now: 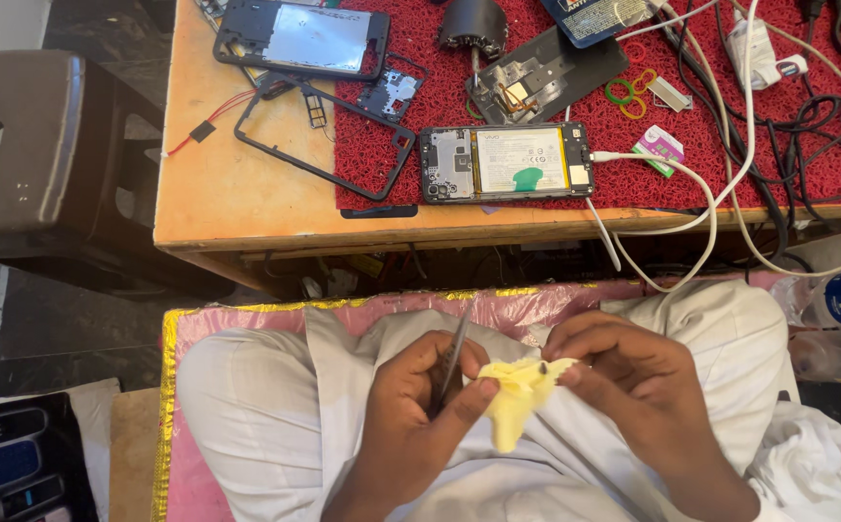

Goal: The person sits on the floor and uses a metal tool to scrape adhesive residue from the back cover of a disassembled smartphone. The person wipes the cover with a yellow cloth and continues to scrape the surface to remove remaining adhesive.

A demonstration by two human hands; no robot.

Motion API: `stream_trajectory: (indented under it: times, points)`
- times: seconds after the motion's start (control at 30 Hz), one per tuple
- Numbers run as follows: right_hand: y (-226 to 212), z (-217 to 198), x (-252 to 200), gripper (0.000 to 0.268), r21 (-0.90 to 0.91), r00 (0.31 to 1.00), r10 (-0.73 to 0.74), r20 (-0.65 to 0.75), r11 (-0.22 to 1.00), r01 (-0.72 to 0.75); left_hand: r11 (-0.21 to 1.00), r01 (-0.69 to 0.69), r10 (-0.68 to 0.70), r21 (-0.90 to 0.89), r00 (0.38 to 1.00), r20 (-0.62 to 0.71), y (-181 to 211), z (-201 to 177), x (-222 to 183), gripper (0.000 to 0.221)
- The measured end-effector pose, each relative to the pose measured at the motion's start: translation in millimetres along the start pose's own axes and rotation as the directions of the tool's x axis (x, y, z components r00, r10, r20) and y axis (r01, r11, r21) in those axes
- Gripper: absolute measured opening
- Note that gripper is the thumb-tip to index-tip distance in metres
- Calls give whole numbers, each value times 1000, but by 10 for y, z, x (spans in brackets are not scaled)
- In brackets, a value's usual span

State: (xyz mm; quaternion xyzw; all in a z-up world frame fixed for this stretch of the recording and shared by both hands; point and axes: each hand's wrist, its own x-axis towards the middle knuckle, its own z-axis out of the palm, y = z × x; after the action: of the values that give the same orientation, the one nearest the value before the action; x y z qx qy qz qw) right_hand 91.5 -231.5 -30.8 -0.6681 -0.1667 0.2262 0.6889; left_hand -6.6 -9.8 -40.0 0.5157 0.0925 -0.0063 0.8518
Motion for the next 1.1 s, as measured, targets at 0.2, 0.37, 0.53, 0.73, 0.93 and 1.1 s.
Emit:
stream_trajectory:
  times: [0.2, 0.37, 0.53, 0.73, 0.93, 1.1]
  points:
    - [171, -167, 29, 12, 470, 996, -33, 80, 883, -8, 996, -76, 77, -41, 997, 24, 12, -183, 17, 14]
    - [211, -177, -9, 12, 381, 997, -47, 56, 924, 22, 891, -131, 195, 436, 975, -105, 234, -143, 28, 16]
    - [206, -165, 6, 11, 294, 999, -49, 20, 955, 41, 710, -294, 427, 640, 902, -60, 454, 164, 18, 22]
    - [141, -129, -51, 13, 163, 999, -21, 49, 987, 13, 580, -523, 503, 625, 833, 232, 456, 459, 126, 24]
    - [197, -159, -78, 13, 193, 999, -3, 54, 981, -7, 743, -360, 331, 565, 930, 157, 332, 422, 157, 15]
    - [229, -316, -36, 14, 208, 999, 3, 45, 978, -12, 783, -363, 354, 506, 928, 118, 212, 255, 166, 16]
